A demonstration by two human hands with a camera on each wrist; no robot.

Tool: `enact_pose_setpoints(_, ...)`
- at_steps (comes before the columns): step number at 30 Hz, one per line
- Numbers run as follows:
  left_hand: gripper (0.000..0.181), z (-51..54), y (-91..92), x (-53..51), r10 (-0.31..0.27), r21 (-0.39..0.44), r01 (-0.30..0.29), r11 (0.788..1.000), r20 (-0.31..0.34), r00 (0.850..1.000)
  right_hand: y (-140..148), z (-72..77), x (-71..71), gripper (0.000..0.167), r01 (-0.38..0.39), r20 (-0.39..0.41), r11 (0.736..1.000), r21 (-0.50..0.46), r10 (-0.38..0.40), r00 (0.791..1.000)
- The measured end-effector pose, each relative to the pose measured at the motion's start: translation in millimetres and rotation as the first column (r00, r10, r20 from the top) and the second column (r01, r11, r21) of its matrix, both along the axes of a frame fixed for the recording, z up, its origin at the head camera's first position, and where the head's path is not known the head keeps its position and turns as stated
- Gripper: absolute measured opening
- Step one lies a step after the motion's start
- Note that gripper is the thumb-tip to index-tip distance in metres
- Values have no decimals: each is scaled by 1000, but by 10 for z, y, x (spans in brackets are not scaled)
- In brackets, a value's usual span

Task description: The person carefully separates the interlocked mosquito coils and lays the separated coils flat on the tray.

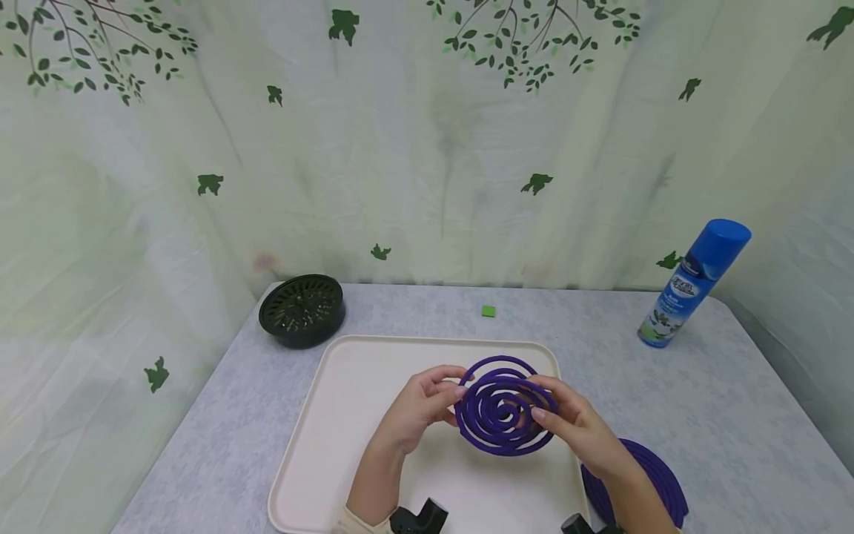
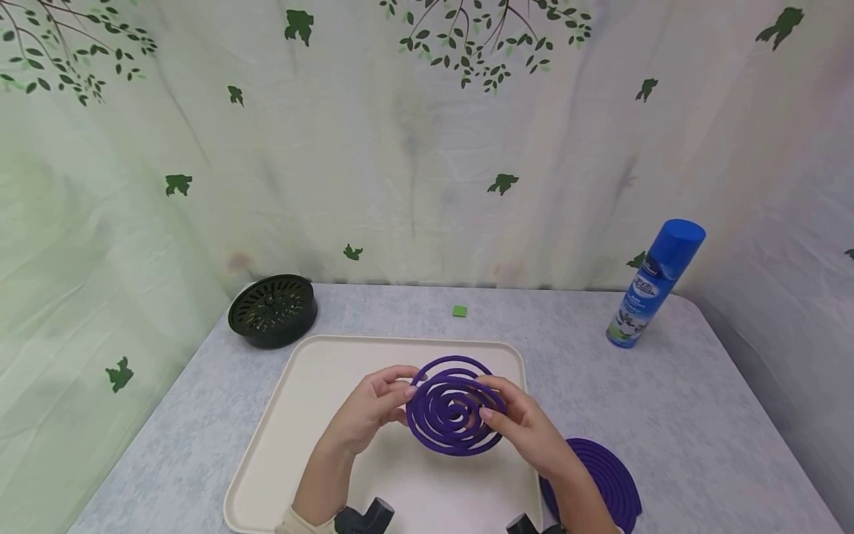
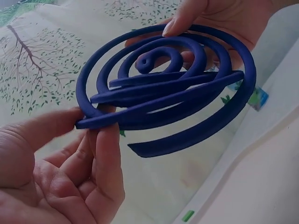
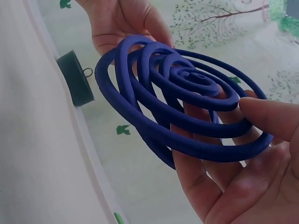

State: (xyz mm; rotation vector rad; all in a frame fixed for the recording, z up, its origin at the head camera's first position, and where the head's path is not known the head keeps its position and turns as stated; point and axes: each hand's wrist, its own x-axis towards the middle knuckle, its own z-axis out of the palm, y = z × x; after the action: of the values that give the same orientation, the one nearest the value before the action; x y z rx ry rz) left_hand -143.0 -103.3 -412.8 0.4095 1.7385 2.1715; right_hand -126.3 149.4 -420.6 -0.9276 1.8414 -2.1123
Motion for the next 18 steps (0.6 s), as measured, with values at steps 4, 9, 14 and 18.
enact_pose_setpoints(4, 32, -8, -15, 2, -34, 49, 34, 998, 1, 999, -8, 1, -1, 38, 9, 21, 1000, -5, -9, 1000)
enact_pose_setpoints(9, 40, -13, -33, 4, -87, 86, 96, 992, -101, 991, -9, -7, -13, 40, -6, 31, 1000, -28, 7, 999)
enact_pose_setpoints(14, 34, -5, -42, 21, -129, 22, 137, 990, -226, 966, -4, -12, -12, 40, -3, 42, 1000, -19, 3, 999)
enact_pose_setpoints(18, 27, 32, -47, 37, -131, -42, 124, 991, -282, 950, -5, -2, -9, 38, 11, 67, 1000, 8, -11, 998)
